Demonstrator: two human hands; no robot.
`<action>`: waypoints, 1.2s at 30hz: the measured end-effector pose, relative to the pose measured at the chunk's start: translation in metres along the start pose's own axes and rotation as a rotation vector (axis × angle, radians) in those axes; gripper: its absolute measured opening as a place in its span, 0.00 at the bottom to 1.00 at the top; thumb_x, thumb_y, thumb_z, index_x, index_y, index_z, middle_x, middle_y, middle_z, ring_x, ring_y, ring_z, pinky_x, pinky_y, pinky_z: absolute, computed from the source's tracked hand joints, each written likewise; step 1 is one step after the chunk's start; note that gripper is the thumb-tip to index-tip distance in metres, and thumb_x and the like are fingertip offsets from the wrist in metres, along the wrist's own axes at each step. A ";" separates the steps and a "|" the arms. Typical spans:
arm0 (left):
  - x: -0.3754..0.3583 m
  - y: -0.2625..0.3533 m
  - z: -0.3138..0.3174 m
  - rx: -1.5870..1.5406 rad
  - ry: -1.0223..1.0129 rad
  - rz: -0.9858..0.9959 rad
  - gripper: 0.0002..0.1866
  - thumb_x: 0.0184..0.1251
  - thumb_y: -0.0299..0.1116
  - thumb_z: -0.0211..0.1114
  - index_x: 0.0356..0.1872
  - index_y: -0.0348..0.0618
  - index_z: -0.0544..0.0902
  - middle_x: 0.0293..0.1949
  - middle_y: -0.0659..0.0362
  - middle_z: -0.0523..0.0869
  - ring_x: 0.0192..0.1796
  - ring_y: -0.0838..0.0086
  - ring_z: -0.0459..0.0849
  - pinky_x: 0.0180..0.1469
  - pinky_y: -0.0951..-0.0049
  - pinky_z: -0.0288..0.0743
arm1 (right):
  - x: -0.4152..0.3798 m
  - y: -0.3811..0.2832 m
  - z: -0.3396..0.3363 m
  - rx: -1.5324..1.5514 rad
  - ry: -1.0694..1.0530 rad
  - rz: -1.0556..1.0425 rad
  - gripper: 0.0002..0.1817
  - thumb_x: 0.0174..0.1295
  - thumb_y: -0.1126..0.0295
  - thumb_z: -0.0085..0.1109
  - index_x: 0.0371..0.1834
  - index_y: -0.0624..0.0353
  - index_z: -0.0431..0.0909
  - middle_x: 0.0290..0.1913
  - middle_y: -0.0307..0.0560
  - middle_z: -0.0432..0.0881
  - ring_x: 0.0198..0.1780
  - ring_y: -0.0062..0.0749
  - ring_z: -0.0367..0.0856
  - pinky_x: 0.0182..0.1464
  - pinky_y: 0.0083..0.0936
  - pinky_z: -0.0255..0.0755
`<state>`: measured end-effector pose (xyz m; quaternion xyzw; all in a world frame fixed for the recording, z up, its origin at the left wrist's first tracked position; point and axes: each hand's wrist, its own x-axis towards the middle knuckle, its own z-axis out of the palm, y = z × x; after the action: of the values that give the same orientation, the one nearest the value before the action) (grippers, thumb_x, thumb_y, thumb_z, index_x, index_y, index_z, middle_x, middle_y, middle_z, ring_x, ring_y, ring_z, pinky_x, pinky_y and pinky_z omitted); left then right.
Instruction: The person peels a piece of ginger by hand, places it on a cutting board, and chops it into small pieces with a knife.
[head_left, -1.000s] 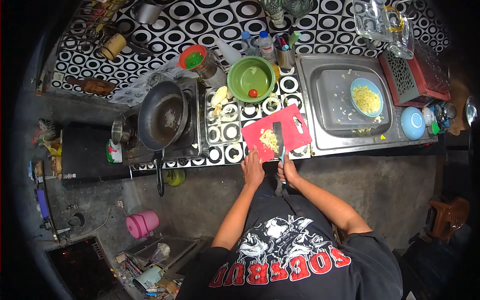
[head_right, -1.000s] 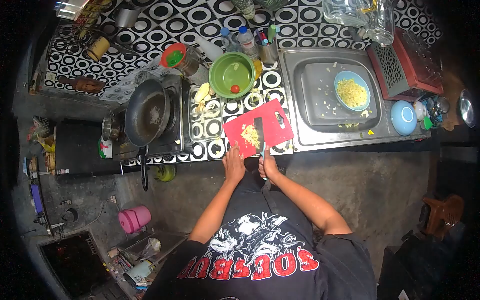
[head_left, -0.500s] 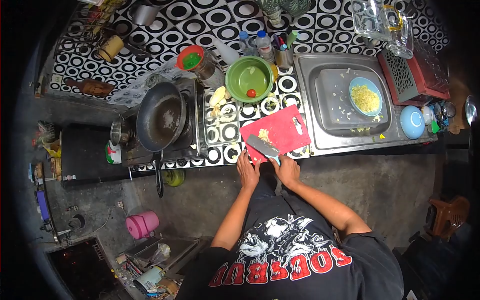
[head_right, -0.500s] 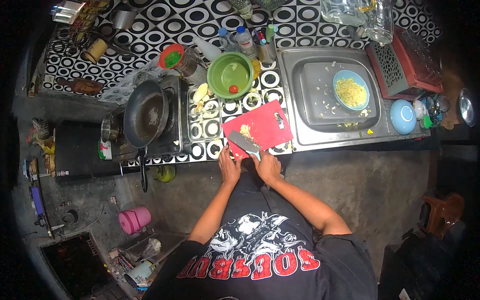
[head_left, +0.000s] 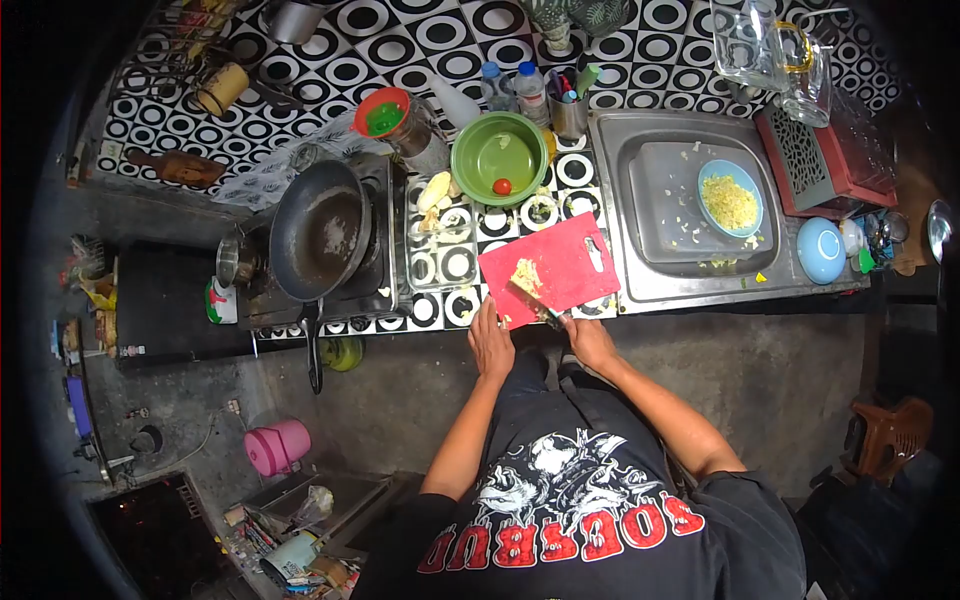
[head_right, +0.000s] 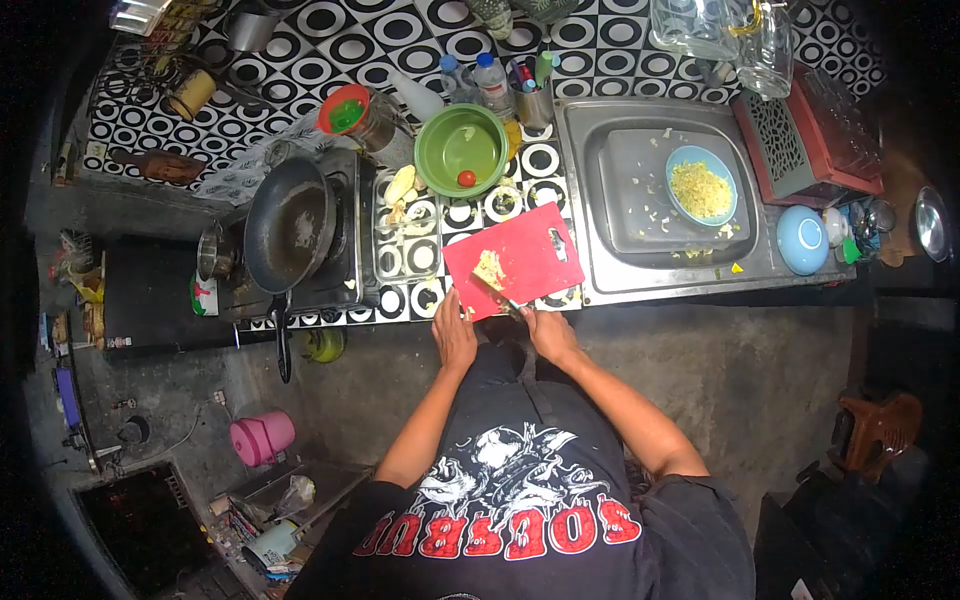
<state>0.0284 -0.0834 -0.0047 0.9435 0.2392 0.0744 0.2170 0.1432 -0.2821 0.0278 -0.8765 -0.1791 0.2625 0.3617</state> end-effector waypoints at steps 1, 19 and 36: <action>0.000 0.000 0.000 0.009 -0.001 -0.009 0.29 0.81 0.34 0.54 0.80 0.40 0.63 0.81 0.55 0.65 0.79 0.56 0.63 0.78 0.50 0.55 | 0.001 -0.002 -0.001 0.000 0.004 0.000 0.32 0.84 0.52 0.43 0.34 0.71 0.83 0.34 0.75 0.82 0.42 0.74 0.82 0.47 0.57 0.72; 0.003 0.007 -0.008 0.013 -0.044 -0.040 0.32 0.85 0.47 0.49 0.82 0.44 0.62 0.81 0.55 0.65 0.76 0.56 0.68 0.78 0.50 0.54 | 0.006 -0.063 -0.047 -0.131 0.170 -0.070 0.25 0.78 0.53 0.55 0.38 0.69 0.84 0.31 0.70 0.85 0.37 0.68 0.86 0.41 0.57 0.78; 0.005 0.019 0.000 0.110 -0.075 -0.014 0.33 0.81 0.45 0.54 0.81 0.42 0.63 0.83 0.57 0.62 0.77 0.45 0.65 0.77 0.45 0.55 | 0.000 -0.066 -0.067 -0.281 0.128 -0.097 0.25 0.77 0.57 0.52 0.28 0.67 0.83 0.29 0.71 0.84 0.34 0.68 0.86 0.40 0.57 0.79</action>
<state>0.0408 -0.0953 0.0041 0.9545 0.2410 0.0243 0.1740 0.1741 -0.2741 0.1159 -0.9237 -0.2328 0.1604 0.2584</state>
